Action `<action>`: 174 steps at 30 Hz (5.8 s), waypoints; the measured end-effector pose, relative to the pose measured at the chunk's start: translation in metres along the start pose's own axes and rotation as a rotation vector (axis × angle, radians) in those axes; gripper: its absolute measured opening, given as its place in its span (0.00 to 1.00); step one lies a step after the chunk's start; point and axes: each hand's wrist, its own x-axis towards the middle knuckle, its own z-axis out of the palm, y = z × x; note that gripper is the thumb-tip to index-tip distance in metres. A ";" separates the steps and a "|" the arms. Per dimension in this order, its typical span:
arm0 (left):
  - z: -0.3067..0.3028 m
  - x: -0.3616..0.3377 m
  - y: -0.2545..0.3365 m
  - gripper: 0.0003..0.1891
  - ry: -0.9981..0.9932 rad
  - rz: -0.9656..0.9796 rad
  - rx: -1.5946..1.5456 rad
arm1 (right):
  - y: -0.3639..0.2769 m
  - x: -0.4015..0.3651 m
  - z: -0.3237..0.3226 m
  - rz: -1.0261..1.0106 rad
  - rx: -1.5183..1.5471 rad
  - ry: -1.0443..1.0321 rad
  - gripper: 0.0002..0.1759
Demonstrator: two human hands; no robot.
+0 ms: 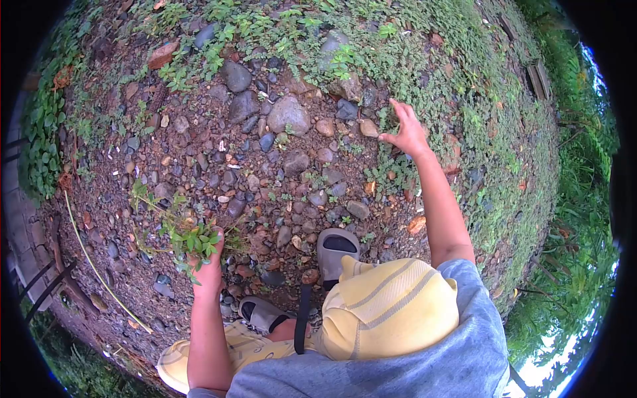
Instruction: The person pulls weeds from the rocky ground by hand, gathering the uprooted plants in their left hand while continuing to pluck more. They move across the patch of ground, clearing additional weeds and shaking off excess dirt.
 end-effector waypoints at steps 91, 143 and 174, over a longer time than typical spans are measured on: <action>-0.022 -0.001 0.003 0.21 -0.020 0.000 0.108 | -0.046 -0.068 0.000 -0.014 -0.542 -0.730 0.21; -0.006 0.008 0.010 0.24 -0.072 -0.022 0.061 | -0.004 -0.055 -0.016 0.421 -0.660 -0.511 0.47; -0.012 0.015 0.008 0.23 -0.051 -0.023 0.085 | -0.004 -0.062 -0.001 0.370 -0.658 -0.616 0.23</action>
